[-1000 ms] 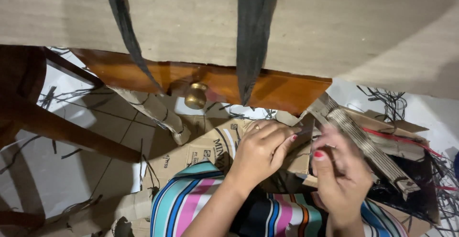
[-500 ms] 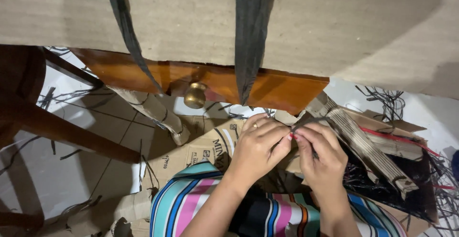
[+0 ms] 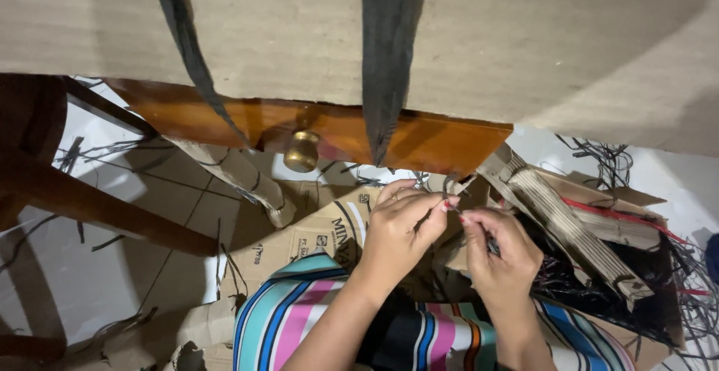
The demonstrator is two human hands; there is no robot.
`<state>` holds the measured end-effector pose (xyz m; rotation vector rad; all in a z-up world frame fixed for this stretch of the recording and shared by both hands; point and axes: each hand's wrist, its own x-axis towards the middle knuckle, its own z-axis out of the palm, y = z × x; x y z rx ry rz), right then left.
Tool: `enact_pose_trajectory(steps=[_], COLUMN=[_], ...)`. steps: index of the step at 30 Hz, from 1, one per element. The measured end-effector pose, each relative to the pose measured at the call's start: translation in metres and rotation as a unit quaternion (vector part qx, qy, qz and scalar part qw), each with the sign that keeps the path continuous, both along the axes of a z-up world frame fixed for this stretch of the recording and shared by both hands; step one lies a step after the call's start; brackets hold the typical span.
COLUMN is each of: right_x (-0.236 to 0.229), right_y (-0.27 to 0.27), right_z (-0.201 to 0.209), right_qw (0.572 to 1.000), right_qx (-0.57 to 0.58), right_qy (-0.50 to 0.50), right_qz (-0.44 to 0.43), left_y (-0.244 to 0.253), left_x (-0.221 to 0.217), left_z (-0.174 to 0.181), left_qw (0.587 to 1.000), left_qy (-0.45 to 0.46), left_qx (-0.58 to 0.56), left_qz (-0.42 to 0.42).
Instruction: Securing cardboard protective strips to wooden furniture legs using wire ties and scissors.
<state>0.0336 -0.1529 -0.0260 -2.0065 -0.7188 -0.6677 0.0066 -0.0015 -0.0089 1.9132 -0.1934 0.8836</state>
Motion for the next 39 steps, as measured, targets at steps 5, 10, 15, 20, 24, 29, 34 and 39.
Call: enact_pose_trajectory(steps=[5,10,15,20,24,29,34,39], right_x=[-0.004,-0.002,0.001,0.003,-0.011,-0.018,-0.014,-0.001], right_y=[0.008,0.015,0.021,0.027,0.023,0.015,0.021,0.016], right_z=[-0.011,-0.025,-0.042,-0.037,-0.028,-0.013,-0.013,-0.032], right_qw=[0.997,0.994,0.988,0.986,0.991,0.973,0.938,0.891], right_qx=[0.076,0.086,0.105,0.088,0.056,0.163,0.257,0.314], right_qy=[0.01,-0.035,-0.065,-0.122,-0.077,0.154,0.227,0.308], right_qz=[-0.011,-0.053,-0.088,-0.065,-0.097,-0.046,-0.063,-0.114], left_y=[-0.002,-0.004,-0.006,-0.005,-0.009,-0.016,-0.022,-0.024], left_x=[-0.001,-0.003,-0.006,-0.009,-0.019,-0.027,-0.029,-0.025], left_z=[0.001,0.004,0.003,0.0,0.006,0.006,0.004,-0.002], left_qw=[1.0,1.0,1.0,1.0,0.998,0.993,0.99,0.987], left_qy=[0.007,-0.003,0.014,-0.01,0.037,0.039,0.049,0.07], left_qx=[-0.01,0.01,0.013,0.025,0.008,0.068,0.083,-0.053], left_qz=[-0.01,0.017,0.024,0.0,-0.047,-0.092,-0.099,-0.134])
